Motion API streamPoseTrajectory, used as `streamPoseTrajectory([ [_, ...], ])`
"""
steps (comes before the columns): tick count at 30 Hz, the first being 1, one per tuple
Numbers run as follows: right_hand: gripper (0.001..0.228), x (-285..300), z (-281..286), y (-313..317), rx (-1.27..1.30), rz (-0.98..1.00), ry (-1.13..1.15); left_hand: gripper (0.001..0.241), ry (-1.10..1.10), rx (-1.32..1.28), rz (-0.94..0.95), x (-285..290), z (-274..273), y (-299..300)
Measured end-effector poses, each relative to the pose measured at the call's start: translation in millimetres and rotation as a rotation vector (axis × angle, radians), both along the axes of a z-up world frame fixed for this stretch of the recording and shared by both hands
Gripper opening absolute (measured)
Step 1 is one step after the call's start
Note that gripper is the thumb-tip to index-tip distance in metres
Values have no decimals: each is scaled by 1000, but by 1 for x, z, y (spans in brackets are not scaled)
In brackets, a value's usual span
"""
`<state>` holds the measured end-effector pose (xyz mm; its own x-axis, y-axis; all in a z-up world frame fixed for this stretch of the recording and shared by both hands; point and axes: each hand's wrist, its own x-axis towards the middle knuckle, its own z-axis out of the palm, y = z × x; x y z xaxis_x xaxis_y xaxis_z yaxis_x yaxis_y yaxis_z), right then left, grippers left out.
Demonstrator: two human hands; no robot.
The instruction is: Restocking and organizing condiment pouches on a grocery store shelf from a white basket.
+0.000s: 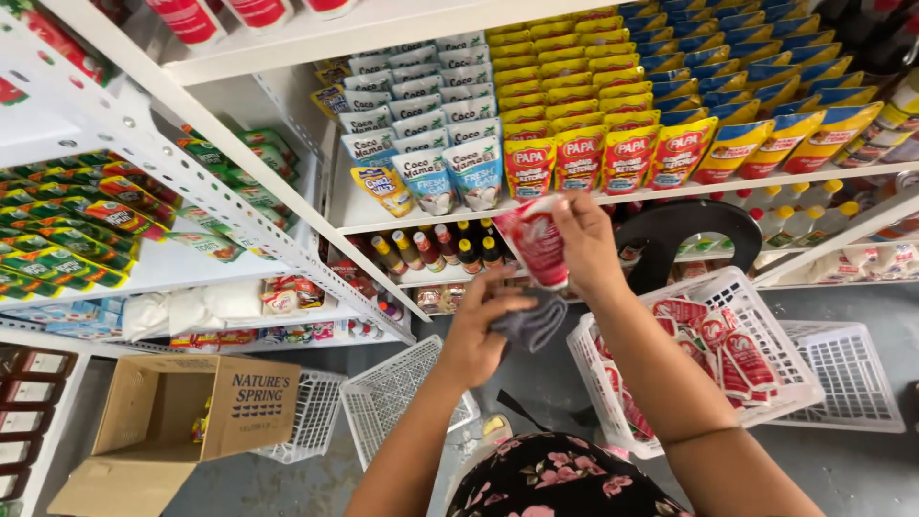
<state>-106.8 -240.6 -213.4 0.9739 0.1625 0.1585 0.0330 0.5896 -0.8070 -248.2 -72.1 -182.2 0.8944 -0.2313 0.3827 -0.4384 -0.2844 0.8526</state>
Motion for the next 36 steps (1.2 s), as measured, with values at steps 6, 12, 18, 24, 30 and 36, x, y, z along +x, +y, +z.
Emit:
streamPoseTrajectory([
  [6,18,-3,5,52,-109,75,-73,35,-97,-125,180,36,22,63],
  [12,16,-16,40,70,84,237,3,29,203,-461,33,61,23,111],
  [18,33,-6,76,54,-345,181,-178,29,165,-606,-72,79,70,111],
  [24,25,21,128,46,-925,-15,-433,27,0,-515,-71,112,110,110],
  [30,22,67,208,49,-794,22,-256,32,-113,-584,-81,130,195,96],
  [36,25,146,278,34,-603,-5,-295,34,-577,-216,245,171,197,104],
])
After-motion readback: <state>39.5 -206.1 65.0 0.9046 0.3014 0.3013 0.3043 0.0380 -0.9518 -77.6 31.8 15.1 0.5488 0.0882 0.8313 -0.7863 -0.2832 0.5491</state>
